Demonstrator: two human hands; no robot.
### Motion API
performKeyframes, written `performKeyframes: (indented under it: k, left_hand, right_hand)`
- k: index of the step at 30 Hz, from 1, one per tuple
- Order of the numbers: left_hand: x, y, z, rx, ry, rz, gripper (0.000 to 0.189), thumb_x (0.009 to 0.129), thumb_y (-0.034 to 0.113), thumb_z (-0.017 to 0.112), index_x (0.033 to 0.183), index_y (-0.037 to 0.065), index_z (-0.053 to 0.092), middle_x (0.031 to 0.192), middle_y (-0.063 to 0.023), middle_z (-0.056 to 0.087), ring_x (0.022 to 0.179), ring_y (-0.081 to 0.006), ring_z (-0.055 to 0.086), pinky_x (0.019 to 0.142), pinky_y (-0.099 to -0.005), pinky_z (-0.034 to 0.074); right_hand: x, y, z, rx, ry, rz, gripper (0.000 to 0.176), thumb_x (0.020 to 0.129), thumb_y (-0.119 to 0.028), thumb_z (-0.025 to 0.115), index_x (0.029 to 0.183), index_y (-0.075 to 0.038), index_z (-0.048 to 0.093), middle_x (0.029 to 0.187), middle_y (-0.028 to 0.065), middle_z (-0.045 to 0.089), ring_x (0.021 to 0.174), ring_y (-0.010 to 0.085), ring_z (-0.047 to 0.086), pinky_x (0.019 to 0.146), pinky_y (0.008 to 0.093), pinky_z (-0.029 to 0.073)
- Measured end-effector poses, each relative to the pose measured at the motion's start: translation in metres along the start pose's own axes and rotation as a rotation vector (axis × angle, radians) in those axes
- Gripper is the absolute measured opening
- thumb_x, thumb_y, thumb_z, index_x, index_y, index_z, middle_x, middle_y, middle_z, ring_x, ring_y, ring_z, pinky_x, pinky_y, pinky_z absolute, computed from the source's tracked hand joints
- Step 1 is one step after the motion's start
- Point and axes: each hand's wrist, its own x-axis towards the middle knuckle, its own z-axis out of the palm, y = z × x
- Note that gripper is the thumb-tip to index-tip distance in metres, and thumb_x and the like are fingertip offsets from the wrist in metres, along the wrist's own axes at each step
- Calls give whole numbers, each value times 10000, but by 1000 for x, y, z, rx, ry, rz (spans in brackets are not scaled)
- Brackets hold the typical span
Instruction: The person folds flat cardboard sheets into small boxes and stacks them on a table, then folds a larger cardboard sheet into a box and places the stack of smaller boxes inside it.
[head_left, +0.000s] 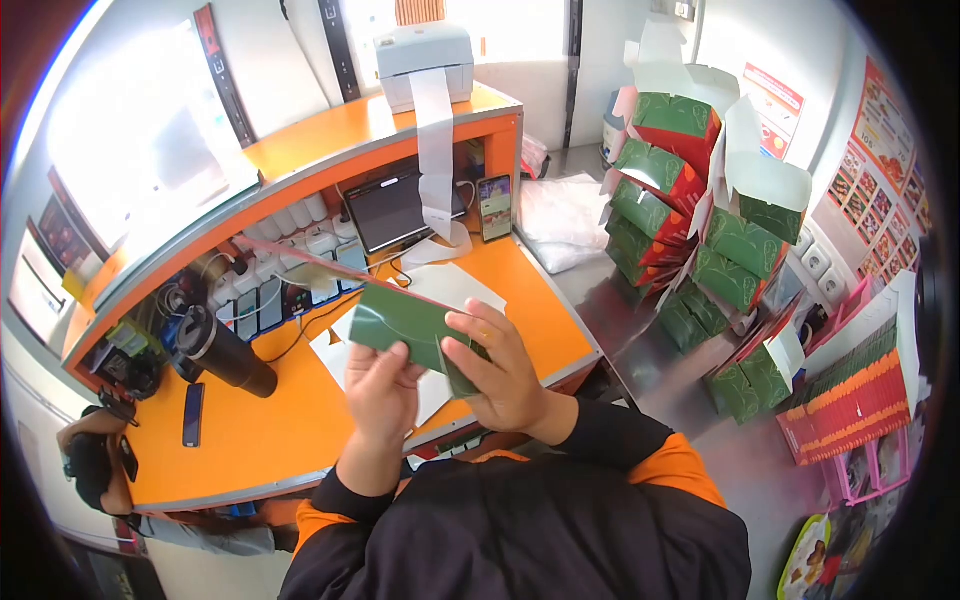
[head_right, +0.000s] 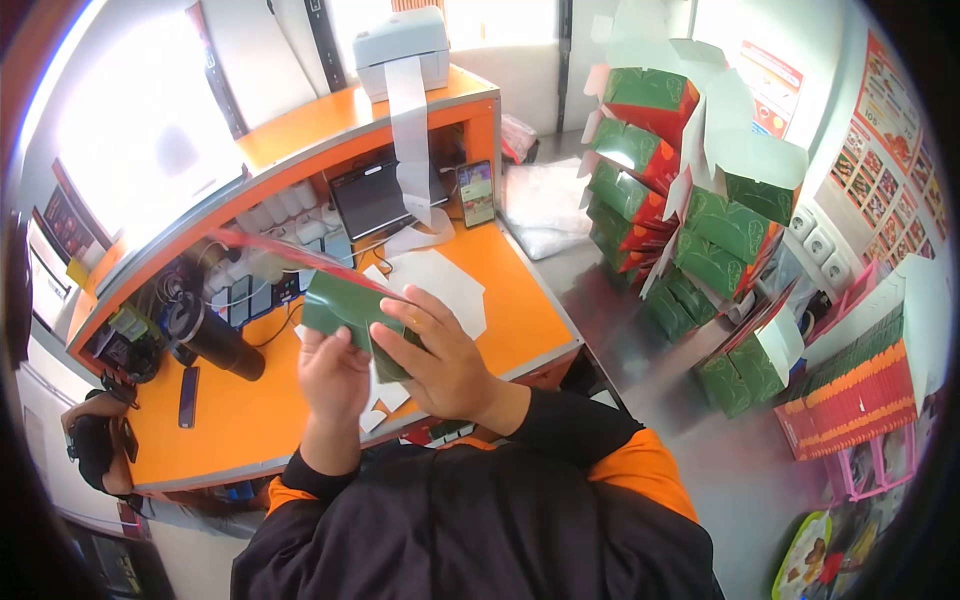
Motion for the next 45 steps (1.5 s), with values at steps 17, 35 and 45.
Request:
performKeyframes:
  k: [17,35,45]
  left_hand:
    - [-11,-8,5,133,-102,-126,316,913,122,470,1205,3,455,1136,-129,546,1006,-216,569,807,-326,495]
    - [-45,7,-41,62,-862,-1044,409,807,4,573,1185,-94,451,1057,-155,591,961,-234,590,834,-351,470]
    - [-17,45,-82,-13,-1073,-289,807,697,531,684,1131,-129,519,1209,-243,505,1170,-347,445,981,-426,318]
  right_hand:
    - [1,0,2,102,-221,219,604,795,-378,578,1278,-39,448,1194,162,412,1033,320,412,896,404,326]
    - [58,-12,-43,588,-1199,-179,327,745,-184,655,1044,-75,577,876,89,531,828,286,540,732,368,450]
    - [59,15,-89,250,-625,184,678,602,-399,776,1081,-7,498,985,85,495,909,229,513,794,330,413]
